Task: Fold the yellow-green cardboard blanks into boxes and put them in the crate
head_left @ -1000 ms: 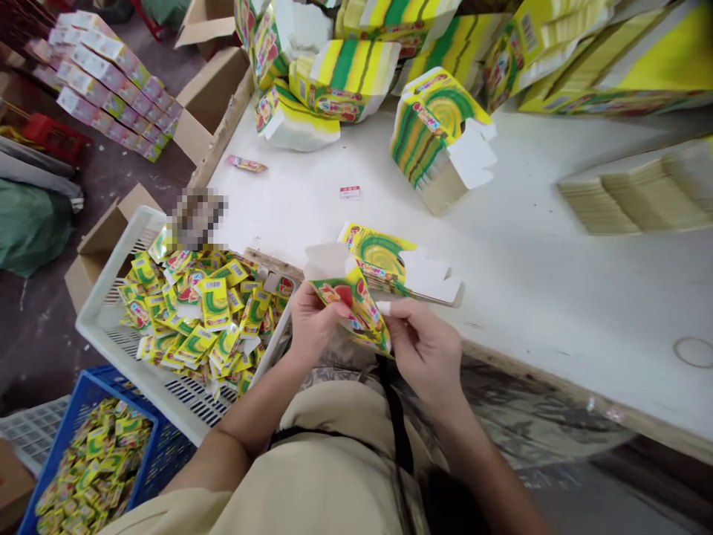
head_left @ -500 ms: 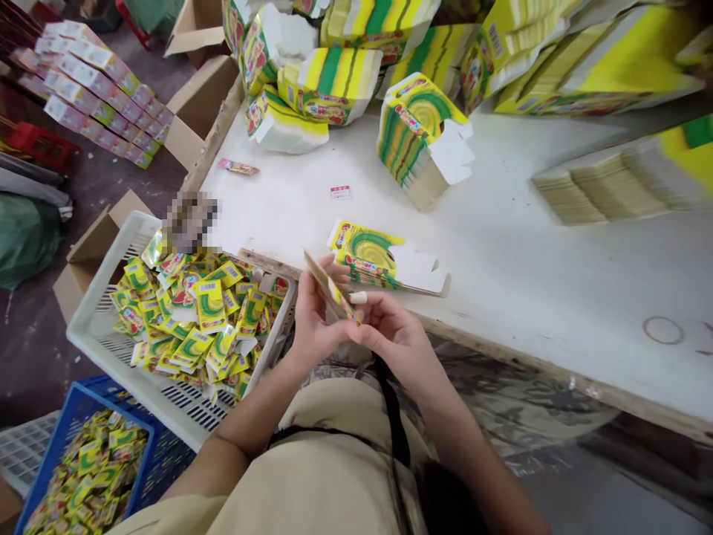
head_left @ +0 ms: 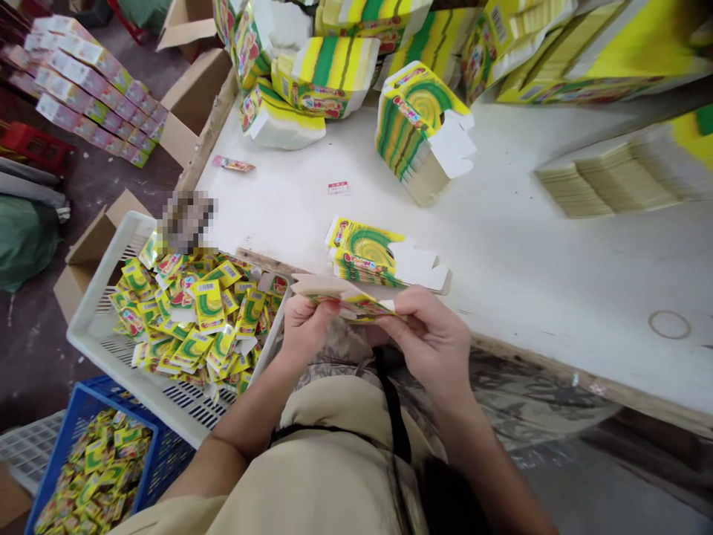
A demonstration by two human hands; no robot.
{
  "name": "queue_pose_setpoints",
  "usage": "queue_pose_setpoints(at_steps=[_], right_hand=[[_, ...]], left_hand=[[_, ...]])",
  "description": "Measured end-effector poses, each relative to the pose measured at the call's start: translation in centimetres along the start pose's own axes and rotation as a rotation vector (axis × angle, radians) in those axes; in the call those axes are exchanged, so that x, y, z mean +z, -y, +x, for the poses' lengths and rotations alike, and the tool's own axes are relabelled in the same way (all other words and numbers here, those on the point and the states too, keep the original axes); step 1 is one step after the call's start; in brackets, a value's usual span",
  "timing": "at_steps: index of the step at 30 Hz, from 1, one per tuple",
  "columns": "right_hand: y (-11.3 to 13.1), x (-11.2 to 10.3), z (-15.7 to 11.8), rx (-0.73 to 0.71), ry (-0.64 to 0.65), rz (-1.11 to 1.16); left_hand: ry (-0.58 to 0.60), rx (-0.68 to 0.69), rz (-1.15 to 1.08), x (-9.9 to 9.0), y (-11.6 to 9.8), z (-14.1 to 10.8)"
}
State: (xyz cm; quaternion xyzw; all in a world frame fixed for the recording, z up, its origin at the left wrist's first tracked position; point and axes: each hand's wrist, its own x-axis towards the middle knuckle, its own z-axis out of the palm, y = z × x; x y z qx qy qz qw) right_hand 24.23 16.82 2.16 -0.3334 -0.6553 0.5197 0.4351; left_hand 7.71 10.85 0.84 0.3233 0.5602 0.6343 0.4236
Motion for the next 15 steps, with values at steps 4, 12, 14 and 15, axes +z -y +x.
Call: queue_pose_setpoints(at_steps=[4, 12, 14, 15], right_hand=[[0.9, -2.5, 0.4, -0.306, -0.059, -0.388], [0.8, -1.2, -0.4, -0.465, -0.017, -0.507], [0.2, -0.5, -0.7, -0.290, -0.154, -0.327], [-0.1, -0.2, -0.8, -0.176, -0.180, -0.208]], left_hand=[[0.226, 0.020, 0.077, -1.6, -3.9, 0.9], [0.527, 0.080, 0.929, -0.7, -5.3, 0.3], [0.483, 0.108, 0.972, 0.0, -4.0, 0.0], [0.468, 0.142, 0.980, 0.3, -3.5, -0.2]])
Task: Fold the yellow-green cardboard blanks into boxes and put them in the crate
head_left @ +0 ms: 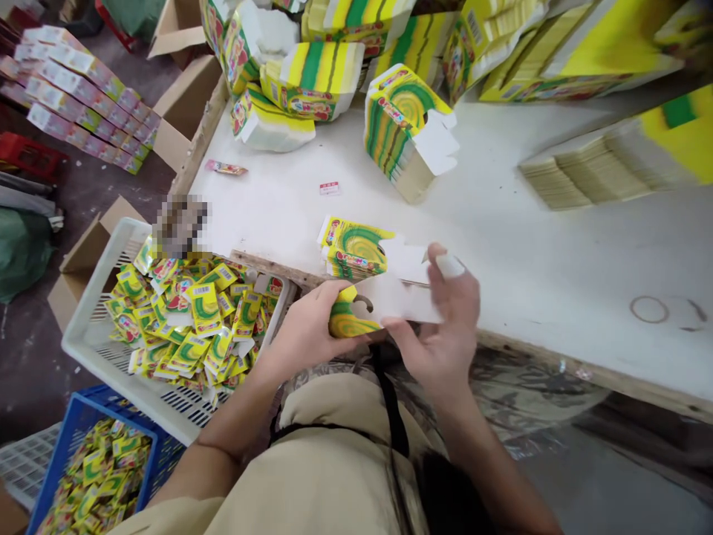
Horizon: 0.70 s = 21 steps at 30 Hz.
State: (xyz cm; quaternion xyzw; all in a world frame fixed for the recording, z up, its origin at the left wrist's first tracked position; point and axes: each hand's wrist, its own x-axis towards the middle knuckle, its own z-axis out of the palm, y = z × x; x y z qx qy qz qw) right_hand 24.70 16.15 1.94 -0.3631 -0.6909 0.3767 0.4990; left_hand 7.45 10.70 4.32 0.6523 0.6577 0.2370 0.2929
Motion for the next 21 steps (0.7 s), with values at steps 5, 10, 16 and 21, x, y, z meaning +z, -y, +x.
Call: queue_pose_setpoints(at_steps=[5, 10, 16, 21], right_hand=[[-0.8, 1.1, -1.0, 0.525, 0.370, 0.638], [-1.4, 1.3, -0.9, 0.708, 0.468, 0.791], [-1.1, 1.4, -1.1, 0.317, 0.425, 0.351], [-1.3, 1.4, -0.9, -0.019, 0.354, -0.026]], left_hand=[[-0.029, 0.198, 0.028, 1.6, 0.1, -0.2], [-0.069, 0.364, 0.060, 2.0, 0.5, -0.1], [-0.031, 0.256, -0.031, 2.8, 1.7, 0.2], [-0.221, 0.202, 0.050, 3.2, 2.0, 0.2]])
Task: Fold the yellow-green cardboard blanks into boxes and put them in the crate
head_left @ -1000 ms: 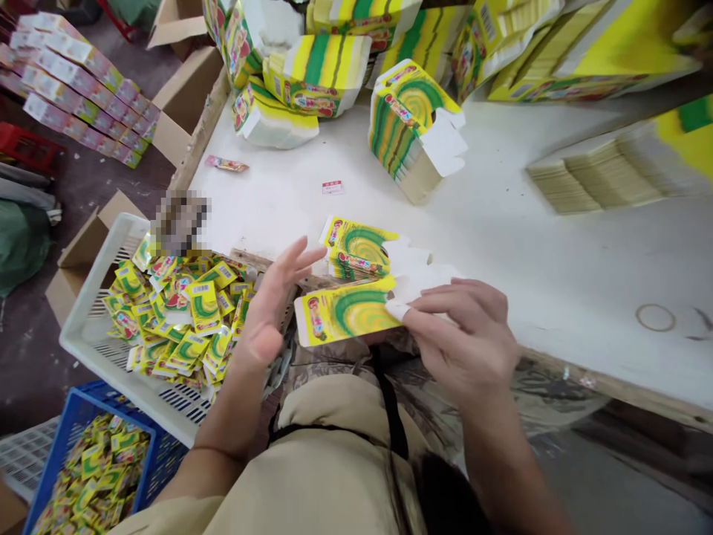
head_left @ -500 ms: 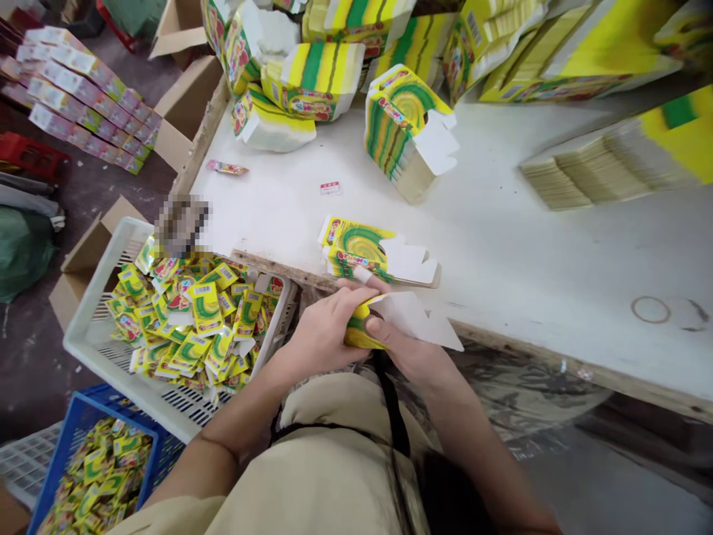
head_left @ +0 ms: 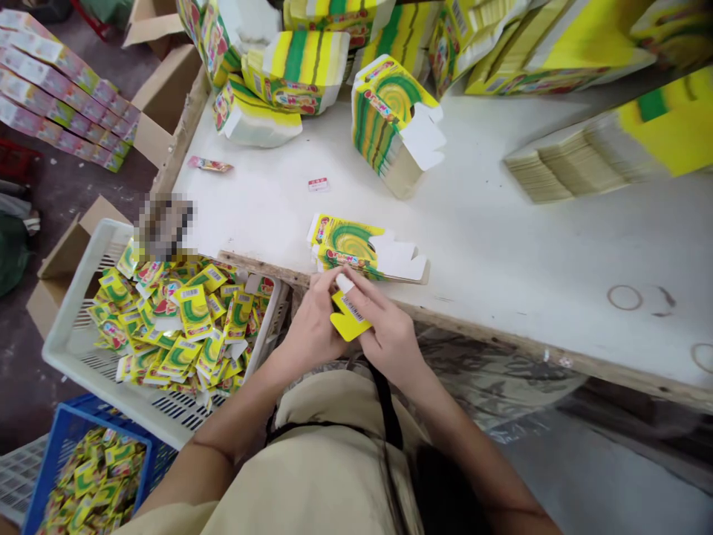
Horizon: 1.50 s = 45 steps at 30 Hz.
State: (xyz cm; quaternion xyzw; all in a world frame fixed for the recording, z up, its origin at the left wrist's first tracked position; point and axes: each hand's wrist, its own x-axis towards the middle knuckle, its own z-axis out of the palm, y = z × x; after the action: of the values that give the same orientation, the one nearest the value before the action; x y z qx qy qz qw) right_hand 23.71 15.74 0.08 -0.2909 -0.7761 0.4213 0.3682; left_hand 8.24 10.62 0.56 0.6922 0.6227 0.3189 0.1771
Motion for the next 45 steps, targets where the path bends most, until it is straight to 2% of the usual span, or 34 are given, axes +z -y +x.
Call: queue_pose_setpoints(at_steps=[2, 5, 8, 12, 16, 18, 21, 24, 26, 29, 30, 32, 33, 35, 39, 42, 45], right_hand=[[-0.4, -0.3, 0.2, -0.008, -0.060, -0.052], [-0.9, -0.8, 0.3, -0.029, 0.050, -0.104], [-0.9, -1.3, 0.2, -0.027, 0.168, -0.138], [-0.4, -3.1, 0.5, -0.063, 0.203, -0.104], [0.1, -4.7, 1.0, -0.053, 0.295, -0.065], [0.1, -4.0, 1.1, -0.015, 0.230, -0.017], [0.2, -1.5, 1.0, 0.069, 0.030, 0.067], [0.1, 0.5, 1.3, 0.104, 0.006, 0.093], [-0.1, 0.4, 2.1, 0.092, 0.021, 0.031], [-1.1, -1.1, 3.7, 0.136, -0.075, -0.236], [-1.6, -1.6, 4.2, 0.174, -0.092, -0.340], [-2.6, -2.0, 4.8, 0.244, -0.057, -0.492], [-3.0, -1.9, 5.0, 0.264, -0.024, -0.532], [-3.5, -1.6, 5.0, 0.268, -0.006, -0.560], [-3.1, -1.2, 4.4, 0.234, -0.146, -0.469], [-1.5, -1.3, 3.6, 0.212, -0.217, -0.210], [0.4, -0.9, 2.5, 0.202, -0.092, 0.126]], left_hand=[[-0.047, -0.045, 0.064, -0.3, 0.0, -0.1], [-0.060, -0.079, 0.054, -1.3, 0.2, -0.2], [-0.008, -0.070, 0.014, -2.5, 0.2, -0.1], [0.081, -0.053, -0.026, -3.8, 0.4, 0.3], [0.130, -0.011, -0.040, -4.5, 0.3, 0.9], [0.119, 0.002, -0.028, -4.4, 0.0, 1.2], [0.071, -0.021, 0.020, -4.1, -0.3, 1.3], [0.069, -0.109, 0.049, -5.2, 0.8, 0.2], [0.009, -0.222, 0.120, -7.5, 2.7, -1.4], [-0.324, -0.384, 0.468, -12.1, 6.4, -4.5], [-0.393, -0.421, 0.562, -13.4, 7.4, -5.4], [-0.434, -0.459, 0.571, -14.7, 8.6, -6.6], [-0.428, -0.468, 0.523, -14.5, 8.6, -6.8], [-0.404, -0.466, 0.348, -12.4, 7.7, -6.3], [-0.369, -0.437, -0.194, -5.2, 4.2, -3.1], [-0.359, -0.414, -0.512, -1.0, 1.7, -0.9], [-0.324, -0.383, -0.697, 0.4, -0.4, 0.7]])
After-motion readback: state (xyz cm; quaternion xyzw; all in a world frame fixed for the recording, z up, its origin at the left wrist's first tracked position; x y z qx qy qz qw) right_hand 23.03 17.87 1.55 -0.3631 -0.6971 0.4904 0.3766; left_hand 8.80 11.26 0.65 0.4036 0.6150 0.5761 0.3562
